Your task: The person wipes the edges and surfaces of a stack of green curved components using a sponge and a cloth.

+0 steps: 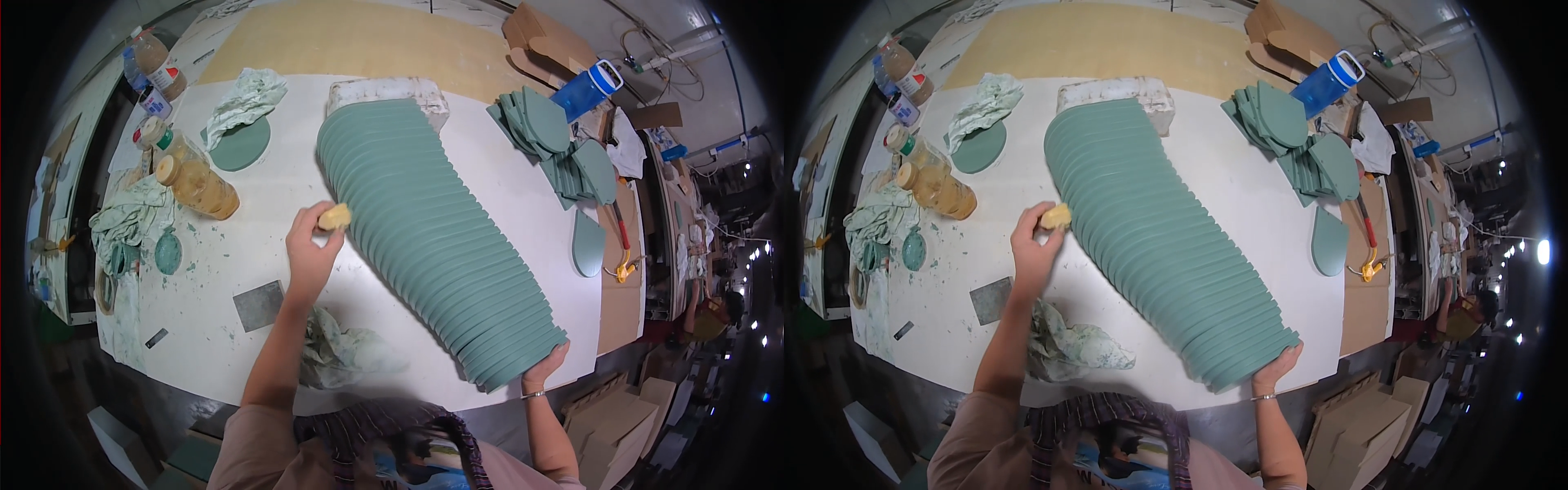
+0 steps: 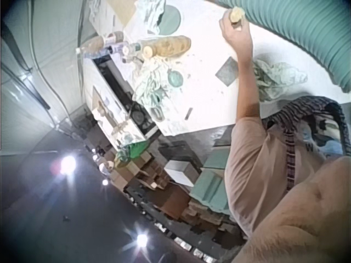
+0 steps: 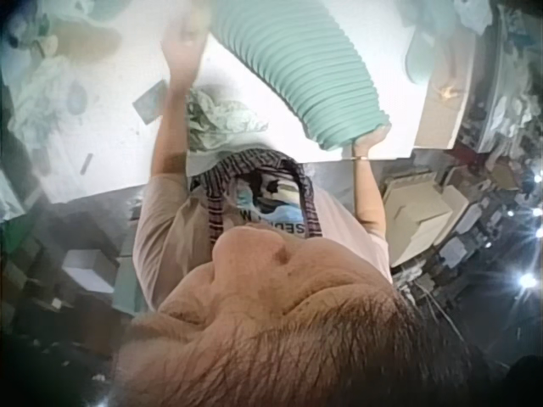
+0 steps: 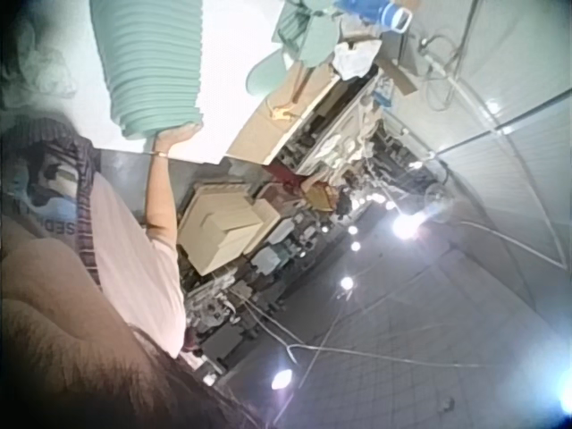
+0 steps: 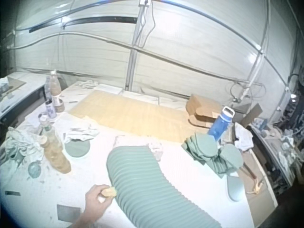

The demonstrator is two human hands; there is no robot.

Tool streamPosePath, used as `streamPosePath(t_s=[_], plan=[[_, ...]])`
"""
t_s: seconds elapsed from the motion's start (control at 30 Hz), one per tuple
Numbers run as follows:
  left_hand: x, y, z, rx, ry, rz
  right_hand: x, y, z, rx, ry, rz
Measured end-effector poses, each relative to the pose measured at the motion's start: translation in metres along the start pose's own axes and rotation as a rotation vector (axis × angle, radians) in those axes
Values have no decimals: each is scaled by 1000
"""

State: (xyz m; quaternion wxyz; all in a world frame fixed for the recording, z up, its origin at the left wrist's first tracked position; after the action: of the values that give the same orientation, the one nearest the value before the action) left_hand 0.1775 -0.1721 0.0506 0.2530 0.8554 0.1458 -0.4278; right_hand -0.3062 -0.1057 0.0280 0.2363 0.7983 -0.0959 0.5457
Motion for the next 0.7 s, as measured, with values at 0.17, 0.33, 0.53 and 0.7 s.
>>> streamPosePath(t_s=[0.17,0.33,0.53,0.7], plan=[[25,-22,-6,73,20,-68,-4,0,-2,-19,50,-32],[-10,45,-18,-28,129,78,0,0,-1,-1,59,-23],[-53,146,31,110,330,435,4,-2,0,7,63,28],[-94,178,84,243,405,507,12,0,1,-5,36,16]])
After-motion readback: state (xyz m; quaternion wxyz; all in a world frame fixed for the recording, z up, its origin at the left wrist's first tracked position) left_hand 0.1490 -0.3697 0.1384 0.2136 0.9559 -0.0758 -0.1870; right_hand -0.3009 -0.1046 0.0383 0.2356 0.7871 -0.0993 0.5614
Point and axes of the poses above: each hand's wrist, its own y-axis towards the middle knuckle, its own z-axis out of the palm, x = y × z, the point moved 2 cm from there along y, towards the middle knuckle, and after that the axes turned 14 degrees about y, right-handed, at the moved point
